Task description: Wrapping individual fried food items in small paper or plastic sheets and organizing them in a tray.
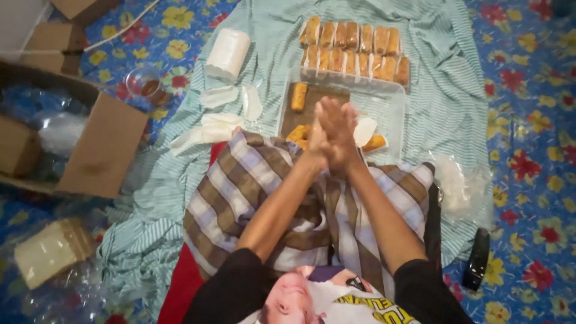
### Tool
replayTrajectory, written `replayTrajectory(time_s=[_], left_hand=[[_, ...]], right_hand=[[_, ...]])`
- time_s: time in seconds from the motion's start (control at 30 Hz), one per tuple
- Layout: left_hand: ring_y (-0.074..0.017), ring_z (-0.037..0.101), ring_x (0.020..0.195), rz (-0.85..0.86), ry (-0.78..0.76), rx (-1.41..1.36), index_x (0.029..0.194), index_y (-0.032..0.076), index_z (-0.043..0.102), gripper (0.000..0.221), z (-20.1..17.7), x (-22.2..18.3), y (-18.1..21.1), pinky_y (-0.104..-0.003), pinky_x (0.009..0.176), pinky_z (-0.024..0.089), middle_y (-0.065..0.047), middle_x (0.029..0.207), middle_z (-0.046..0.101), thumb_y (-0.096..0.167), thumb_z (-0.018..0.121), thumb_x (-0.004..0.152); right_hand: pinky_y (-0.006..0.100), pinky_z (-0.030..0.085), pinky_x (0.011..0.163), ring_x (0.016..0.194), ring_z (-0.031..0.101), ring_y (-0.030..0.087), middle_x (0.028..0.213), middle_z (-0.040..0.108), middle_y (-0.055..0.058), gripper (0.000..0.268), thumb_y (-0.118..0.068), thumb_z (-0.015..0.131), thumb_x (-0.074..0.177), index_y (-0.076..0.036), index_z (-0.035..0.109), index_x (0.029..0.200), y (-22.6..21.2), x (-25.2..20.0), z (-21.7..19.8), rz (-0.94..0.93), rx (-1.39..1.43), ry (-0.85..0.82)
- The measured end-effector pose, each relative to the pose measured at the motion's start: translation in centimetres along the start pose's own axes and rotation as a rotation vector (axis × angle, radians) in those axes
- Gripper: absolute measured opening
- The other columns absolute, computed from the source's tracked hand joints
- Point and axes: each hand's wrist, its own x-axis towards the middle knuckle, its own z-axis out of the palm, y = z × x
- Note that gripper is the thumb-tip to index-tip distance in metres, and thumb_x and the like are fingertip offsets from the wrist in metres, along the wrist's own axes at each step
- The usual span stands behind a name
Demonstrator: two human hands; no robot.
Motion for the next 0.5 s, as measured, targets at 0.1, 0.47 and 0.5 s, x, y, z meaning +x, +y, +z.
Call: replayTrajectory(time_s=[0.1, 0.47, 0.5], left_hand=[[-0.0219, 0.025, 0.157, -0.048, -0.174, 0.224, 0.163, 0.029, 0.037, 0.089, 1.5, -1.5, 1.4, -0.046, 0.130, 0.010, 0.000, 0.169, 0.029, 0.088, 0.020, 0.098], [-0.0301, 0.033, 0.151, 1.133, -0.053, 1.974, 0.146, 0.028, 0.057, 0.065, -4.1, 5.2, 2.8, -0.055, 0.124, 0.021, -0.003, 0.159, 0.043, 0.069, 0.051, 0.096], [-0.0316, 0.050, 0.140, 1.226, 0.183, 2.024, 0.138, 0.026, 0.066, 0.060, -5.8, 6.4, 4.3, -0.048, 0.119, 0.036, -0.008, 0.148, 0.055, 0.068, 0.059, 0.095]], right_hand=[[0.071, -0.001, 0.114, 0.157, 0.017, 0.027, 0.171, 0.020, 0.006, 0.068, -0.047, 0.031, 0.105, -0.018, 0.020, 0.165, 10.6, -2.7, -0.5, 0.370, -0.411, -0.032], [0.038, 0.018, 0.130, 0.155, 0.029, 0.017, 0.170, 0.023, 0.002, 0.085, -0.071, 0.032, 0.095, -0.020, 0.026, 0.163, -0.7, 1.0, -4.5, 0.481, 1.325, 0.228], [0.038, 0.020, 0.131, 0.155, 0.031, 0.013, 0.171, 0.024, -0.002, 0.090, -0.079, 0.033, 0.091, -0.024, 0.028, 0.162, -3.6, 1.7, -6.1, 0.460, 1.671, 0.228]])
